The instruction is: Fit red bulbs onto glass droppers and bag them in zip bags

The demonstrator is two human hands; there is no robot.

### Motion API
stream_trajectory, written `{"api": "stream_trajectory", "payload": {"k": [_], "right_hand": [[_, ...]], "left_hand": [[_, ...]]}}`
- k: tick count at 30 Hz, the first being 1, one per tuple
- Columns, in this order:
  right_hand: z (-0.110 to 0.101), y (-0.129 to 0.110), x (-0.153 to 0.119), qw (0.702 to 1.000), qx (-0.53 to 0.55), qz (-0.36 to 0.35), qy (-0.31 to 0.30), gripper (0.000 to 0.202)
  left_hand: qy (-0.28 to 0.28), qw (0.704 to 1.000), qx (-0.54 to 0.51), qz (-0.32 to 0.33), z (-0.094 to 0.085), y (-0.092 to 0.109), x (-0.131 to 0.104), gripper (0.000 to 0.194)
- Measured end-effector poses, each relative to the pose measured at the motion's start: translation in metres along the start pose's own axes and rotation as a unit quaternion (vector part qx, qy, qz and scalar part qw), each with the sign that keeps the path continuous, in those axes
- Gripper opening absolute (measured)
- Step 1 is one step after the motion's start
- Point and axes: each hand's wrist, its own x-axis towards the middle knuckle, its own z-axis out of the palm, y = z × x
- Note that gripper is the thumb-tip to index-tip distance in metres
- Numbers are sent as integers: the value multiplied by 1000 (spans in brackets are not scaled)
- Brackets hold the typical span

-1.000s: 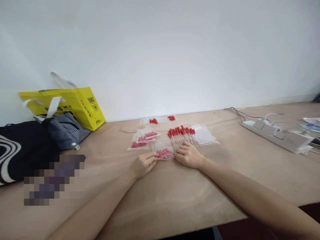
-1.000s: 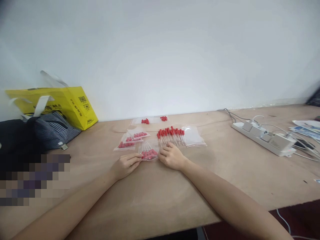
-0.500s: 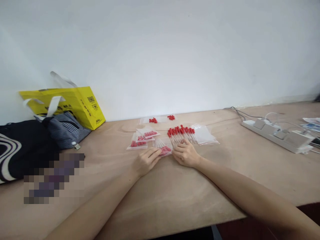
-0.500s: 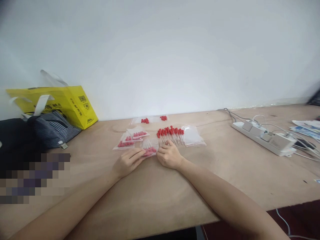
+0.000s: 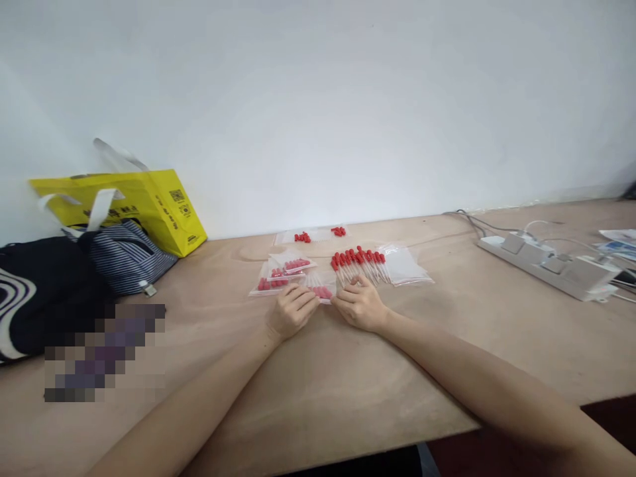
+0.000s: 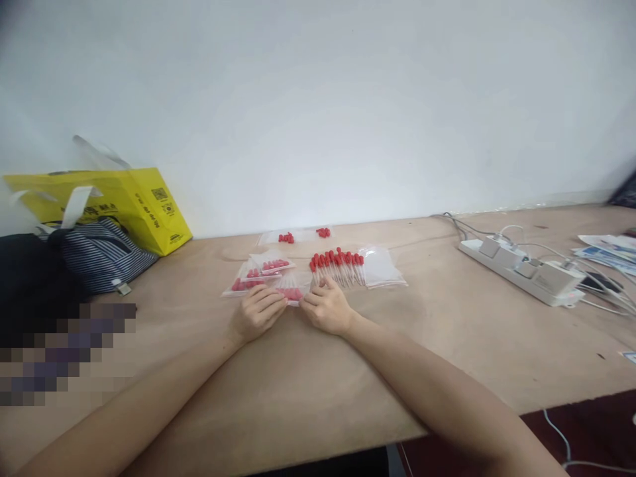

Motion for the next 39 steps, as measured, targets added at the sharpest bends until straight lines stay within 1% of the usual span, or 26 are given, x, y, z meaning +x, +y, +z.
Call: {"api": "stream_trajectory", "payload": {"k": [4, 8, 11, 15, 18, 24, 30, 34, 37, 39], "right_hand": [[-1, -1, 1, 1000, 13, 10, -3, 25], [-2, -3, 5, 1000, -6, 2, 10, 24], [-1, -5, 6, 1000, -19, -9, 13, 27], [0, -5, 6, 999, -12, -35, 22, 32], [-1, -6, 5, 999, -6, -37, 33, 29], [-4, -3, 1, 1000, 12, -1, 10, 23], [-4, 0, -2, 999, 34, 14, 2, 21], [-6, 0, -2, 999, 41, 19, 2, 22], [-7, 0, -2, 999, 51, 14, 3, 22], [-7, 1, -3, 998, 61, 13, 1, 22]], "left_hand": [[-15, 1000, -14, -3, 1, 2, 3, 9], [-10, 1000, -16, 17, 1, 4, 5, 10], [-13, 999, -7, 36, 2, 5, 6, 12], [-12, 998, 4, 59, 3, 5, 7, 14], [-2, 998, 9, 66, 1, 4, 5, 12], [-29, 998, 43, 42, -6, -1, -7, 12], [-46, 996, 68, 20, -13, -11, -18, 13], [-60, 994, 88, 10, -21, -17, -23, 15], [-61, 996, 72, 0, -27, -18, -24, 17], [-66, 997, 31, -11, -30, -16, -24, 17]]}}
